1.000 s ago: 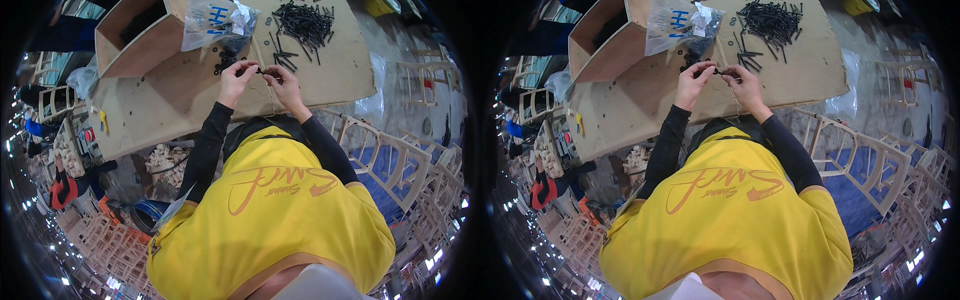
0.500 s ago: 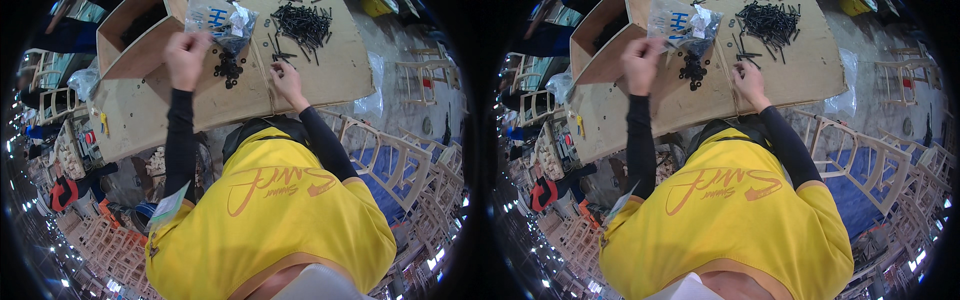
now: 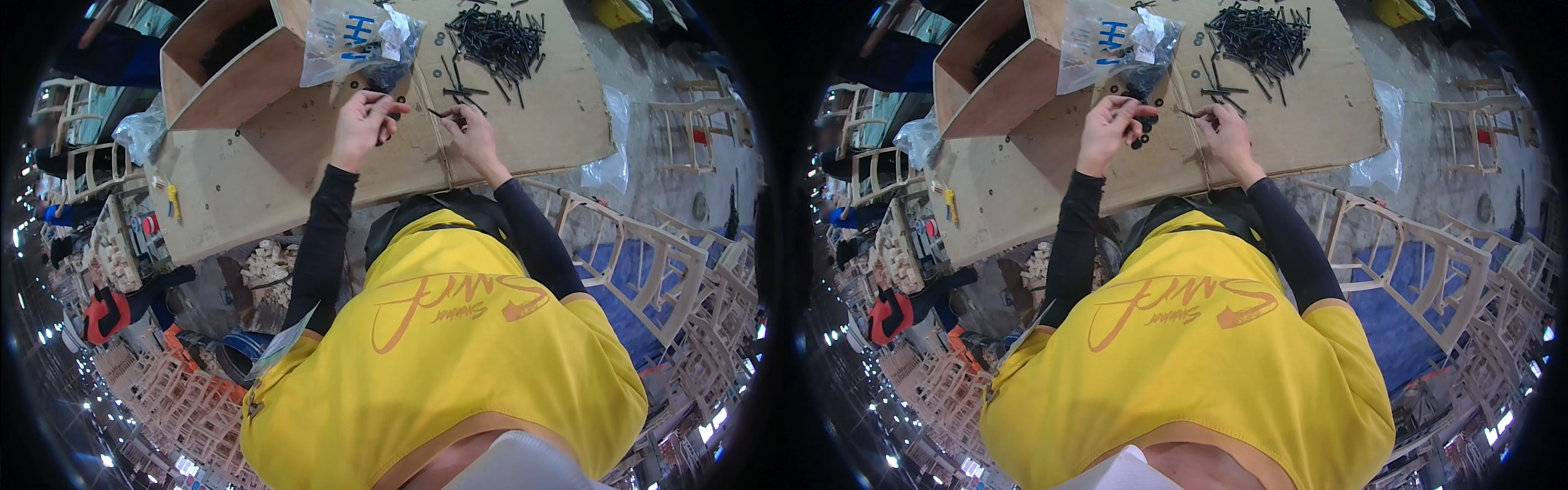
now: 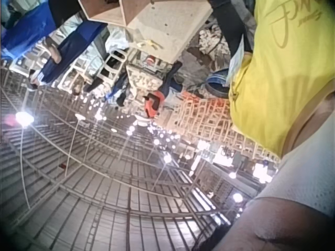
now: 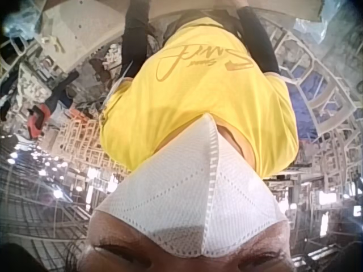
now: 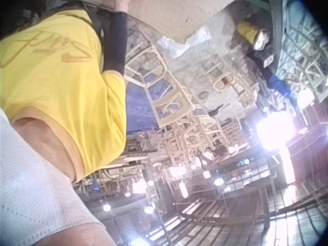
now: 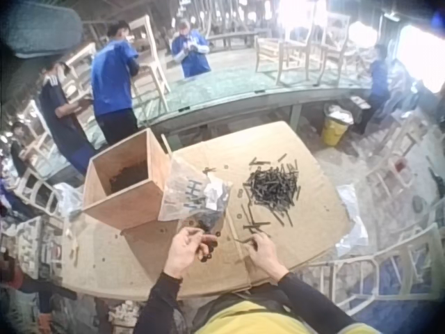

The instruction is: The person repeatedly picks up small black washers and screws from a table, threads the washers onto the screws, and places the assembled pieces into a wooden bin. The person also handles plastic bags containing additional hardware.

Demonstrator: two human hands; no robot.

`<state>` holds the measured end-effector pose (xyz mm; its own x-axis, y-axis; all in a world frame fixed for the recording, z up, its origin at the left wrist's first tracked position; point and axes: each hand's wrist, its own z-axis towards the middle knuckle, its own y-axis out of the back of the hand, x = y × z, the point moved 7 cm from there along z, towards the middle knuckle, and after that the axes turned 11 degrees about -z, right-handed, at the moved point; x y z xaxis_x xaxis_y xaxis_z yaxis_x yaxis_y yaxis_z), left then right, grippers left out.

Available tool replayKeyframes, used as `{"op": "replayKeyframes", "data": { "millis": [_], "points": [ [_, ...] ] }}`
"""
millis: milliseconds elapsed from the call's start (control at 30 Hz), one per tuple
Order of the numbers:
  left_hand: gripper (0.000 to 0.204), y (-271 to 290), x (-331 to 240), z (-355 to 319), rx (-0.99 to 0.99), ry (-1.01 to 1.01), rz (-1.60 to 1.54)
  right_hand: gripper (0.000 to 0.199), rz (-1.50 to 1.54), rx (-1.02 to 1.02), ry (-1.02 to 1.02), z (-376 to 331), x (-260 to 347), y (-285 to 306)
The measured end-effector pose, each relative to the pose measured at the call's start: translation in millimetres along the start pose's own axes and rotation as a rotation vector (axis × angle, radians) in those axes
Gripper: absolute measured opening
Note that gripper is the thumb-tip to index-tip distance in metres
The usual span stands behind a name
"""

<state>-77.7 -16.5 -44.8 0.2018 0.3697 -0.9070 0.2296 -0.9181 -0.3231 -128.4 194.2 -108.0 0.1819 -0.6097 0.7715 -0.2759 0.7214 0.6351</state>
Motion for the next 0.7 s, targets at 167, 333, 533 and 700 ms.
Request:
{"op": "replayKeyframes", "data": {
  "millis": [167,333,533,700],
  "points": [
    [0.016,-18.1,21.9,-3.1,0.011,-0.061,0.199,0.016,0.314,0.04,-0.017,-10.3,20.2,-6.0],
    [0.015,-22.2,20.4,-6.1,-0.064,-0.065,0.155,0.015,0.429,0.066,-0.051,-12.2,19.4,-11.2],
    [0.016,-18.9,28.6,-4.0,-0.071,-0.057,0.166,0.016,0.493,0.094,-0.035,-12.7,26.2,-12.4],
    [0.018,-12.6,26.9,-6.2,-0.132,-0.079,0.196,0.015,0.5,0.092,-0.025,-11.4,28.3,-13.8]
  ]
}}
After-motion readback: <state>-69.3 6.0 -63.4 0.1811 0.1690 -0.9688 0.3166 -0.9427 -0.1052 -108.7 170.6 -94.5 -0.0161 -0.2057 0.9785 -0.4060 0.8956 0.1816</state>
